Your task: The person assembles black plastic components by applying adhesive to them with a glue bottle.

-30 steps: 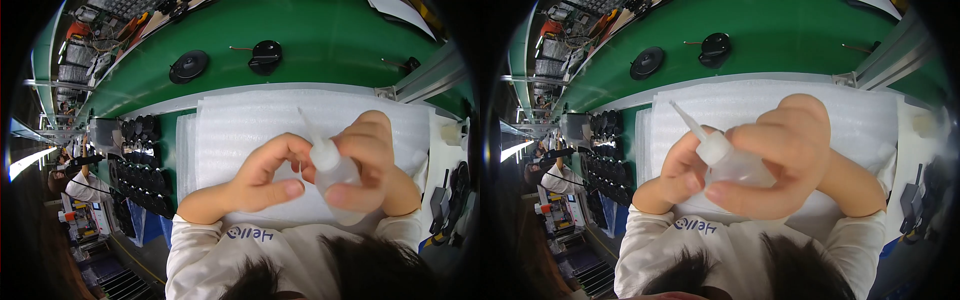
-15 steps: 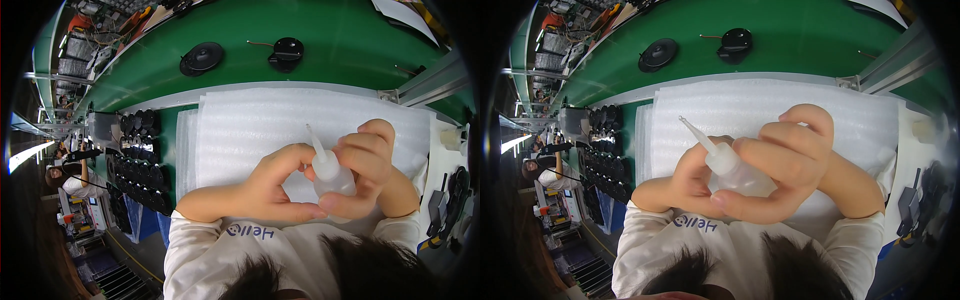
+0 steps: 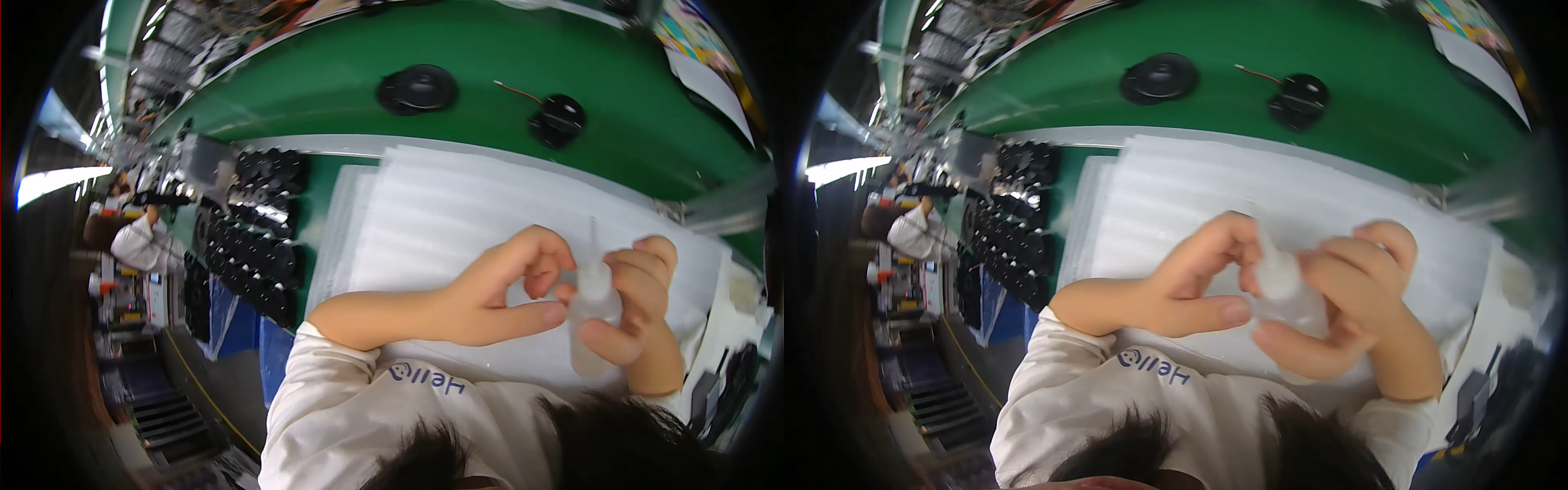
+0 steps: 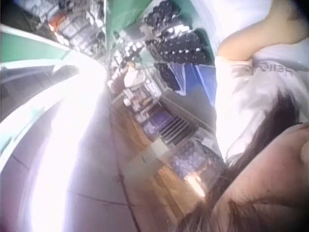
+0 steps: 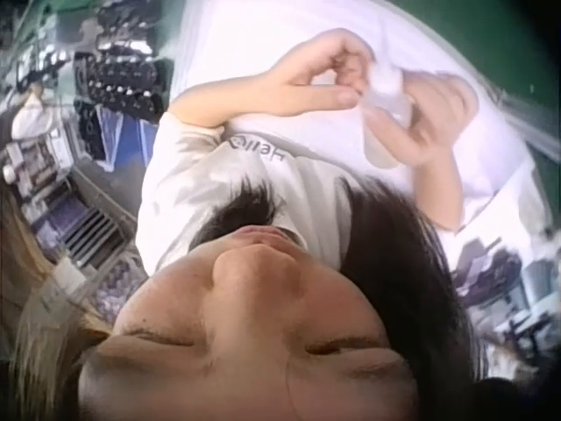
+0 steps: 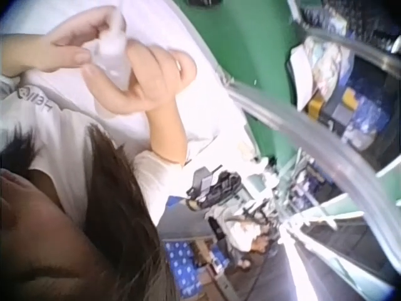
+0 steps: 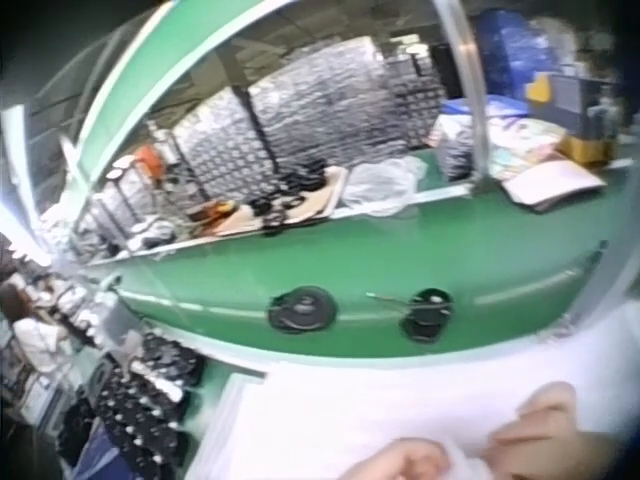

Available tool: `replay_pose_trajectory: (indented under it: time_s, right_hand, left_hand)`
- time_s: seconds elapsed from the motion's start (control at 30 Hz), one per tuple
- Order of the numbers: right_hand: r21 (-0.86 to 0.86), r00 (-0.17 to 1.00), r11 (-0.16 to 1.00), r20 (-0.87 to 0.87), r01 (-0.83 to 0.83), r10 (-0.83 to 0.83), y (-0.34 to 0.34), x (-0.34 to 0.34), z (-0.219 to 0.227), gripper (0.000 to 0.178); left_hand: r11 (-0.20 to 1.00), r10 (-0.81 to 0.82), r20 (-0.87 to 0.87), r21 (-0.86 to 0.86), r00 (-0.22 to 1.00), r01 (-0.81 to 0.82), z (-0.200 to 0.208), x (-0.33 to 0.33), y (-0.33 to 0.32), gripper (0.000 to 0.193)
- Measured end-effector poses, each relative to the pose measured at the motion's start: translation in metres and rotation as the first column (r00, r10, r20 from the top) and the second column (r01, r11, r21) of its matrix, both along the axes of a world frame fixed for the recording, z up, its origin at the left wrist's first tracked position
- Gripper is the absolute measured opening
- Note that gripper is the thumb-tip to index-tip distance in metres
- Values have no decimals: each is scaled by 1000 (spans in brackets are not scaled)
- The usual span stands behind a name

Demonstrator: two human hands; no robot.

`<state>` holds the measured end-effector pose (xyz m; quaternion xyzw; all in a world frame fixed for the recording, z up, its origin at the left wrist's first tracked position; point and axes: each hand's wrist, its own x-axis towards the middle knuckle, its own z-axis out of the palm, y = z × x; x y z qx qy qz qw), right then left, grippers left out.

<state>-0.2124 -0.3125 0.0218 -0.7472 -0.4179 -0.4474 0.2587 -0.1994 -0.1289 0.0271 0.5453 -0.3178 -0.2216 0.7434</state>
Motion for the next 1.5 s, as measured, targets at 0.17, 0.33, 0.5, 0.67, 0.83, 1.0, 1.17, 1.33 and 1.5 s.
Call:
replay_pose_trajectory:
  time_s: [0.17,0.33,0.5,0.67,0.83,1.0,1.17,1.33,1.5]
  right_hand:
    - [34,998,998,-33,-51,53,-5,3,-9,36]
    - [8,994,996,-70,-87,88,-10,8,-11,35]
    - [92,993,989,-36,-112,115,-9,13,-19,33]
    - [138,994,987,-62,-77,86,-5,21,-26,37]
    - [427,943,902,-274,-57,189,4,24,-36,47]
    - [807,681,591,-439,12,586,-2,26,-38,57]
    - [946,243,271,-308,176,920,4,31,-40,55]
    - [945,-14,109,-110,307,994,12,37,-56,43]
    - [915,-57,94,-78,393,995,15,45,-65,40]
  left_hand:
    - [998,-7,28,55,1000,5,-6,3,4,24]
    - [993,54,108,94,993,-65,-11,4,1,13]
    - [997,41,20,63,999,-42,-21,4,-6,8]
    - [970,62,188,221,980,-104,-45,16,-8,10]
    - [905,119,501,301,857,-301,-84,26,-21,7]
    - [911,79,626,271,775,-311,-90,23,-26,5]
    - [862,10,794,302,608,-408,-94,19,-28,4]
    - [690,-138,923,350,360,-633,-96,-10,-26,20]
    - [695,-94,944,290,316,-659,-96,-28,-11,27]
